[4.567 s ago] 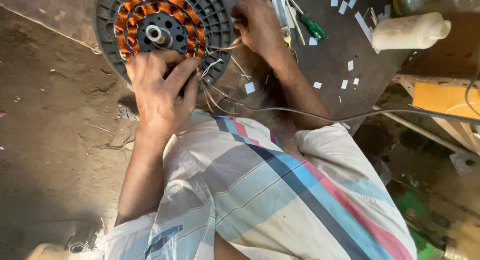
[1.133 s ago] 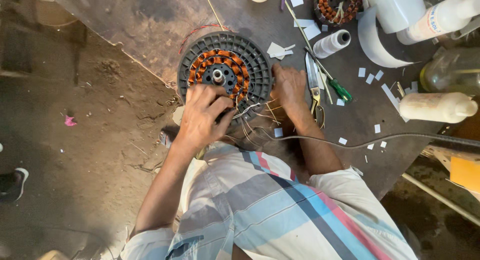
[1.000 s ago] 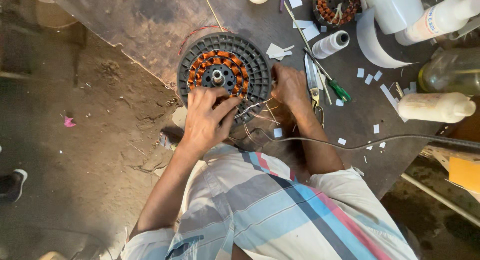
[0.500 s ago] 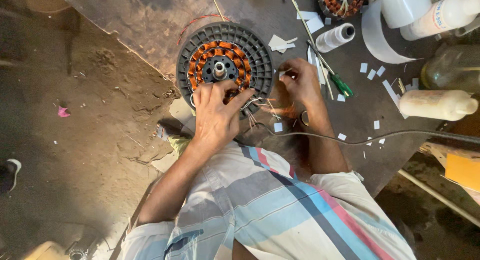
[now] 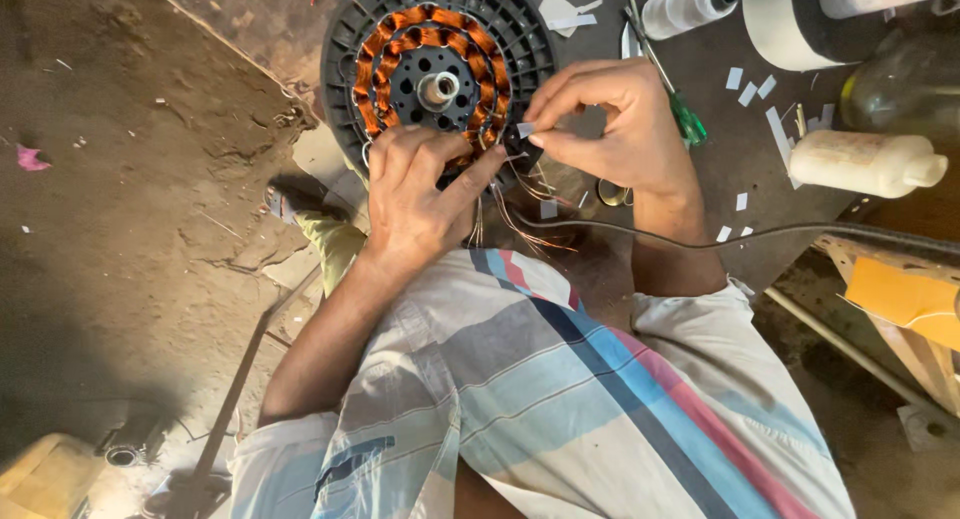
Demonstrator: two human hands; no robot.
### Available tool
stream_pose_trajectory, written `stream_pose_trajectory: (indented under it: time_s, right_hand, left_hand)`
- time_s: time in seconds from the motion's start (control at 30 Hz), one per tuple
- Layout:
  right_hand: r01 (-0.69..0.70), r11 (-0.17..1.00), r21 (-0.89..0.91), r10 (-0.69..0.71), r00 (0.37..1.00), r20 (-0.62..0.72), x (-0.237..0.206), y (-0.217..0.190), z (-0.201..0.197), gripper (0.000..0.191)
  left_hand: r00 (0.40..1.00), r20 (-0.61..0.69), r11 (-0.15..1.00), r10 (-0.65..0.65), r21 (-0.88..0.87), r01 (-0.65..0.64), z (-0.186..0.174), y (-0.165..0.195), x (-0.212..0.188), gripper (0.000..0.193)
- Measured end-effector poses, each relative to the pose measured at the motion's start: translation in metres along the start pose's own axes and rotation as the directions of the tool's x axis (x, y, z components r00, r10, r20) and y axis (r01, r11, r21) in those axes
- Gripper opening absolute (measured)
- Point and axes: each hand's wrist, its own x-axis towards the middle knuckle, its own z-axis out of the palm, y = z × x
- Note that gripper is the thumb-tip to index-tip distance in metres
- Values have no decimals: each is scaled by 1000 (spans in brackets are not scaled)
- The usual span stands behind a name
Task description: The person winds copper wire around a motor stator, trims excess wire with shears, and inserts small white insulating pieces into the stator slots. The person repeatedly adjusts the stator and wires by hand while working at a cluttered workbench.
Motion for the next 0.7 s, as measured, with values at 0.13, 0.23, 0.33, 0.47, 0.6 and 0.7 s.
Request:
stream_pose_trajectory:
  time_s: [0.13,0.23,0.33,0.47,0.6,0.7]
  right_hand:
    - [-81,992,-92,81,997,1,14,-12,14,12]
    - [-101,983,-151,99,995,-22,23,-24,23,15]
    - [-99,971,-218,93,995,-41,33,-39,30,20]
    - [-144,964,-225,154,988,28,40,-50,34,27]
    - [-139,936,-323,197,968,153,53,-50,27,27]
    - [-187,957,-221,242,936,255,67,-50,19,25]
  left_hand:
    - [1000,-12,1000,13,-19,-13,-2,-6,0,37]
    - [1000,7,1000,8,-14,-8,-5,-9,0,38]
    - [999,30,999,16,-33,-15,-7,-13,0,38]
    - [999,44,999,17,-35,-15,-7,-17,-6,35]
    - [999,49,999,16,-50,-13,-7,-18,-9,34]
    - [998,58,997,-8,-80,13,-11,-15,-3,39]
